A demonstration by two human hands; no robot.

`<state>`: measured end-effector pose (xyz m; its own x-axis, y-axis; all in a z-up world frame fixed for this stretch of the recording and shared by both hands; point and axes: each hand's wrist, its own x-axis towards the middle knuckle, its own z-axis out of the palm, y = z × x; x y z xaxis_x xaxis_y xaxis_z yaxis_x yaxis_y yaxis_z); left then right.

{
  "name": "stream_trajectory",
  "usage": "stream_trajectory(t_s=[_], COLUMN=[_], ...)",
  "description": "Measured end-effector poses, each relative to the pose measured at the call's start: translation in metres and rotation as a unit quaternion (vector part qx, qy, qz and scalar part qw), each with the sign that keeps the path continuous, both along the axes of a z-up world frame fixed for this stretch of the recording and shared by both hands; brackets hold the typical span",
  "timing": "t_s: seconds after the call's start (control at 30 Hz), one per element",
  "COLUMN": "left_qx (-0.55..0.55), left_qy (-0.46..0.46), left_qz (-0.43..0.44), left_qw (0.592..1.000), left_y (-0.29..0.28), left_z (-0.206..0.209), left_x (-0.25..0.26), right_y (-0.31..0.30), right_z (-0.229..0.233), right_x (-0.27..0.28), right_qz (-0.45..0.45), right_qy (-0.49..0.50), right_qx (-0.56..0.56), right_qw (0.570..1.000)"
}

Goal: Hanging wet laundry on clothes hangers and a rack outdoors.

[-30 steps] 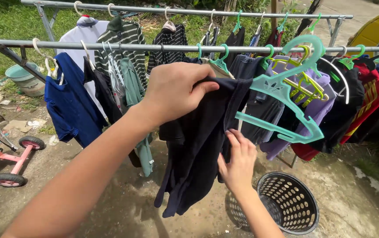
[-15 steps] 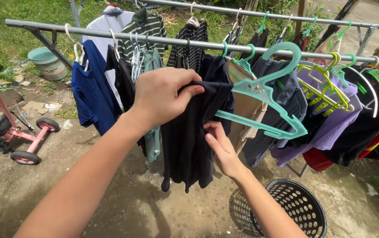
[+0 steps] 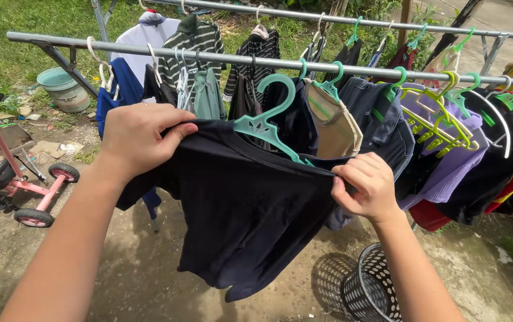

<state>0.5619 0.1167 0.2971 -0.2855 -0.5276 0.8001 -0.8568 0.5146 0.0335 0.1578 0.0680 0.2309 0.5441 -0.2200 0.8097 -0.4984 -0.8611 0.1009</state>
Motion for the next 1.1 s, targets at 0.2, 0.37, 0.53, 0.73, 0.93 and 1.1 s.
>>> stream_trajectory(t_s=[0.2, 0.37, 0.53, 0.73, 0.93, 1.1], left_qx=[0.005, 0.063, 0.087, 0.165, 0.125, 0.032], left_qy=[0.071, 0.204, 0.218, 0.259, 0.333, 0.135], left_qz=[-0.005, 0.008, 0.005, -0.034, -0.220, -0.157], left_qw=[0.997, 0.977, 0.972, 0.951, 0.908, 0.978], left_y=[-0.001, 0.008, 0.014, -0.012, -0.047, -0.026], left_z=[-0.019, -0.024, -0.018, -0.023, -0.032, -0.007], left_x=[-0.041, -0.054, -0.084, -0.110, -0.105, -0.114], right_y=[0.024, 0.070, 0.043, 0.044, 0.039, 0.034], right_z=[0.030, 0.080, 0.062, 0.064, 0.050, 0.023], right_x=[0.046, 0.050, -0.006, -0.041, -0.066, -0.084], right_qz=[0.003, 0.046, -0.184, -0.136, -0.218, -0.164], right_qy=[-0.048, -0.063, -0.024, 0.012, -0.017, -0.081], right_qx=[0.033, -0.083, 0.081, 0.222, 0.265, 0.198], right_qw=[0.998, 0.994, 0.979, 0.965, 0.939, 0.963])
